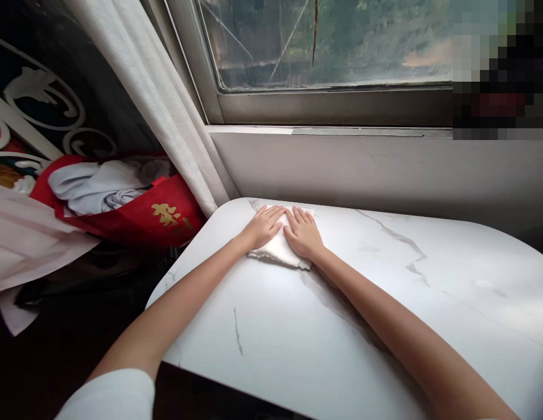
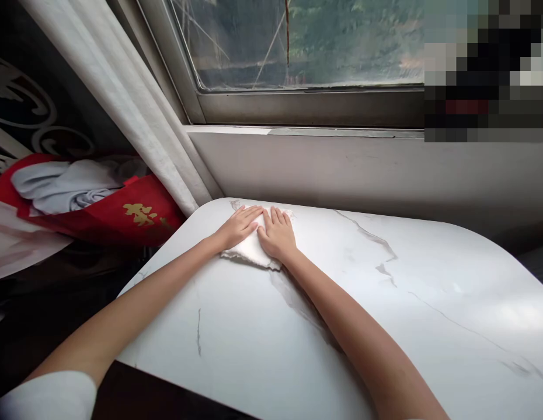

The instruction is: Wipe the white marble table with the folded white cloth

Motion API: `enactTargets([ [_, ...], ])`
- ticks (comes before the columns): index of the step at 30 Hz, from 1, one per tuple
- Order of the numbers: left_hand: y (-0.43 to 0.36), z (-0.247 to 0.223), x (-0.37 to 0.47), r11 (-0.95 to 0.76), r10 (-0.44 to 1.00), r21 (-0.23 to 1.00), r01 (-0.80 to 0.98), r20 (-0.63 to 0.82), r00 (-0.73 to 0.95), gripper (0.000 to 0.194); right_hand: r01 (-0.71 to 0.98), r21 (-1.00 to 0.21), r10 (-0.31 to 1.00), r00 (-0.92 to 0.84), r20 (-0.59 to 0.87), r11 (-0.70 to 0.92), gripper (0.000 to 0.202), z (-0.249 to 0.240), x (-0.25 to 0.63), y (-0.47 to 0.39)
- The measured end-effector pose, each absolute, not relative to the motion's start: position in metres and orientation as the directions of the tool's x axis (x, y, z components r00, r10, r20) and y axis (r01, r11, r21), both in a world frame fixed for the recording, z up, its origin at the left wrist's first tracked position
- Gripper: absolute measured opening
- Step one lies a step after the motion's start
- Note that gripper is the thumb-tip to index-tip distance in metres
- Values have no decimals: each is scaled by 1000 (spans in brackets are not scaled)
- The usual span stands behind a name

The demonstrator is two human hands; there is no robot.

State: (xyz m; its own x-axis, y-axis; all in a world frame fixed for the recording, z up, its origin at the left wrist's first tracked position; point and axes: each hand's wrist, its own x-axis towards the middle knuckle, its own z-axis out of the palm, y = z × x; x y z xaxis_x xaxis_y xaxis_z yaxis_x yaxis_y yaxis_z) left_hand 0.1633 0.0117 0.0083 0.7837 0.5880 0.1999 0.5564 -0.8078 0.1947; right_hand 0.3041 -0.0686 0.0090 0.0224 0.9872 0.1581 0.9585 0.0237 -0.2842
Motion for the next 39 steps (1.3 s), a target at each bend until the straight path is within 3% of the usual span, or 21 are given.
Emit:
enactTargets([
  [7,70,5,184,-795,606,175,580,200,770,49,978,-205,982,62,179,-24,57,9,313,-14],
  [15,74,7,182,-794,608,152,589,192,770,48,988,-154,965,52,255,-13,54,5,310,-6],
  [24,19,9,117,-829,558,192,526,206,804,49,975,-217,957,17,289,48,57,4,249,-68],
  [32,-75,18,12,-798,600,223,561,202,774,51,894,-362,951,-179,251,264,62,12,166,-150],
  [39,-100,22,-35,-762,644,221,608,167,747,50,828,-426,929,-294,223,364,65,18,130,-171],
])
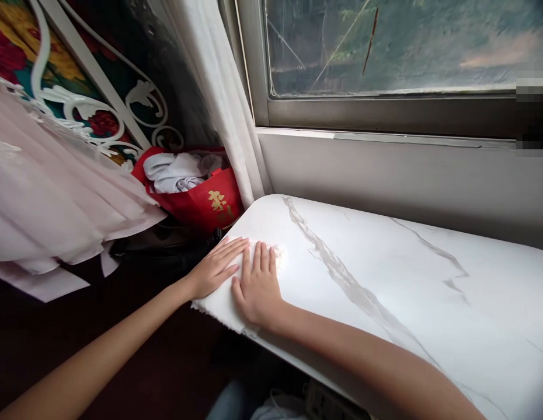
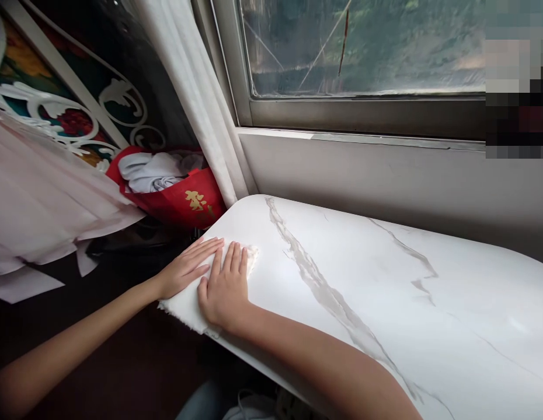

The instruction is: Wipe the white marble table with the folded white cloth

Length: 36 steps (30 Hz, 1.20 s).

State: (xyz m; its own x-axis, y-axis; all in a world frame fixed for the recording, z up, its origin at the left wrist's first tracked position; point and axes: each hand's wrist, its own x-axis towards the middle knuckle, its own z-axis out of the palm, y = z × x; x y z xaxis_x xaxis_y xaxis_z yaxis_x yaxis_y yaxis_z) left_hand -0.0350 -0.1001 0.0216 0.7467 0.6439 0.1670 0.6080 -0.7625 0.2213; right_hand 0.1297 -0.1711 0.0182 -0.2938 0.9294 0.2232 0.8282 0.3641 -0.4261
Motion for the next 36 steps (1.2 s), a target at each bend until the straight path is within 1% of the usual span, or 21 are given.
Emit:
enactTargets([
  [4,-84,20,-33,-762,644,226,607,166,747,50,823,-450,936,-283,207,348,66,18,132,-153],
  [6,-66,18,-27,-756,652,225,615,171,739,51,829,-470,952,-249,178,304,66,18,137,-134],
  [9,-28,14,-11,-748,662,223,625,189,726,52,844,-495,976,-147,159,207,65,16,147,-96],
  [12,18,11,10,-752,657,228,618,191,729,52,867,-475,979,-60,194,148,62,13,160,-54],
  [17,88,6,45,-748,662,236,621,189,725,51,905,-420,977,18,215,75,59,7,184,8],
  [22,131,3,62,-755,652,225,616,165,740,52,911,-412,970,73,232,30,59,4,197,45],
  [27,142,3,64,-767,640,205,608,160,752,53,923,-383,949,91,302,34,58,3,198,52],
  [29,140,2,63,-769,638,199,608,164,753,53,925,-377,947,88,308,37,57,3,197,49],
  [36,102,0,49,-749,662,157,644,196,723,51,915,-400,974,37,225,58,57,10,190,21],
])
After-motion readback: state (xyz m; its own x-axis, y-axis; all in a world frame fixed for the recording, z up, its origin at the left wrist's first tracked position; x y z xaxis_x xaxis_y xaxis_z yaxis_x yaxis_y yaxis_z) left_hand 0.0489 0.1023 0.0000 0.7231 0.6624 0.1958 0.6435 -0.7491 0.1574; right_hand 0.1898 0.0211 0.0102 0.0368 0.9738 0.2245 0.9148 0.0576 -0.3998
